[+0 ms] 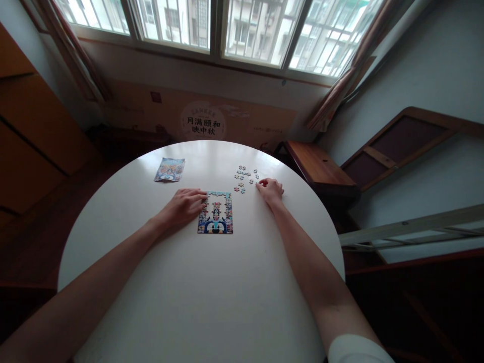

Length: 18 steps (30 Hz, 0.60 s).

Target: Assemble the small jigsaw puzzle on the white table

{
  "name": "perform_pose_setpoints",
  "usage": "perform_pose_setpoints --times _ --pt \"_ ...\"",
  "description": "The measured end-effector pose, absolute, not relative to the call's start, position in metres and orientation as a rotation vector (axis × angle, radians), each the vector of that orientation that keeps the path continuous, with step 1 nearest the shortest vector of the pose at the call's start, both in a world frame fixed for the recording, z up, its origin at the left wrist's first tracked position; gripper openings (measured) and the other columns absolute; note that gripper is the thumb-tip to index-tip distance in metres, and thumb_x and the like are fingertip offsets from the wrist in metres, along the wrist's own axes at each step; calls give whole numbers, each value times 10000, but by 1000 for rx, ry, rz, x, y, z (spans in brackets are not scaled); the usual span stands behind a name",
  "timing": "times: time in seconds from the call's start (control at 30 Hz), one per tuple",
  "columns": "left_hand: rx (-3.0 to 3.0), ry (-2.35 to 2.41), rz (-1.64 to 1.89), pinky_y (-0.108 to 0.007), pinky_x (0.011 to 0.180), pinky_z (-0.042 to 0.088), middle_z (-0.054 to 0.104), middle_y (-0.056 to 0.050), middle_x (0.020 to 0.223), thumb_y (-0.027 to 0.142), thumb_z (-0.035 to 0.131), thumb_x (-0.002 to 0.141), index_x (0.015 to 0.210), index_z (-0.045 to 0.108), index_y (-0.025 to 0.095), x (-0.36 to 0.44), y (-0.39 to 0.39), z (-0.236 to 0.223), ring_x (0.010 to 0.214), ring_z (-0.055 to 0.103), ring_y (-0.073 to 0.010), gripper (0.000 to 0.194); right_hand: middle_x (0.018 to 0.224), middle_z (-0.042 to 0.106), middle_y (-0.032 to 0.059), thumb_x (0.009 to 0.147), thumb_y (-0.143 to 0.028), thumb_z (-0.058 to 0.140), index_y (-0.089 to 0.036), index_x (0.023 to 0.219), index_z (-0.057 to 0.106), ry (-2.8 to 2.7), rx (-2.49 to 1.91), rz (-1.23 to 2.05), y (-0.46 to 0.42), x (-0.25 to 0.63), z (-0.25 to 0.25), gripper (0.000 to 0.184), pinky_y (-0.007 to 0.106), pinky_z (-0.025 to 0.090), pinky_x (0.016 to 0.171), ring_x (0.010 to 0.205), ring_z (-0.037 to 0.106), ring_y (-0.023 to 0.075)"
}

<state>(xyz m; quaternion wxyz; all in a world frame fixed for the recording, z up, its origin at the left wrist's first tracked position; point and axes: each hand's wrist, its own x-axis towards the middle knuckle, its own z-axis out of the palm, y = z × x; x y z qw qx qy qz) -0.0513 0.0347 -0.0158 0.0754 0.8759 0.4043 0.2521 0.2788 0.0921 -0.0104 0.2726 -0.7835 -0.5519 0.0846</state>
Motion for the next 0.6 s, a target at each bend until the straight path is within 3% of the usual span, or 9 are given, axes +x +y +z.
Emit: perform_pose_setpoints --times 0.13,0.3,0.47,0.6 --pt "2647 1206 749 -466 1035 390 663 -57 1244 433 502 912 1147 678 260 -52 36 -17 1207 564 -255 341 926 689 47 741 -314 673 -227 871 691 -1430 -2016 300 93 281 -10 157 448 375 949 1023 543 268" --pt "2672 1210 746 -448 1027 394 666 -52 1239 423 494 922 1145 674 254 -51 35 -16 1202 567 -245 333 856 704 52 749 -234 624 -176 947 672 -1412 -1554 420 94 271 -5 212 344 488 791 756 618 176" --pt "2682 1220 746 -446 1008 402 667 -50 1239 400 503 919 1135 674 249 -50 34 -15 1188 575 -243 313 852 731 55 768 -266 628 -177 850 704 -1608 -1217 494 81 227 -1 143 328 515 749 766 652 177" --pt "2686 1220 747 -443 1013 397 665 -55 1241 402 500 920 1145 672 250 -50 33 -14 1192 572 -245 322 829 743 34 795 -187 638 -192 853 729 -1791 -1081 591 62 191 -7 109 315 504 763 760 658 162"
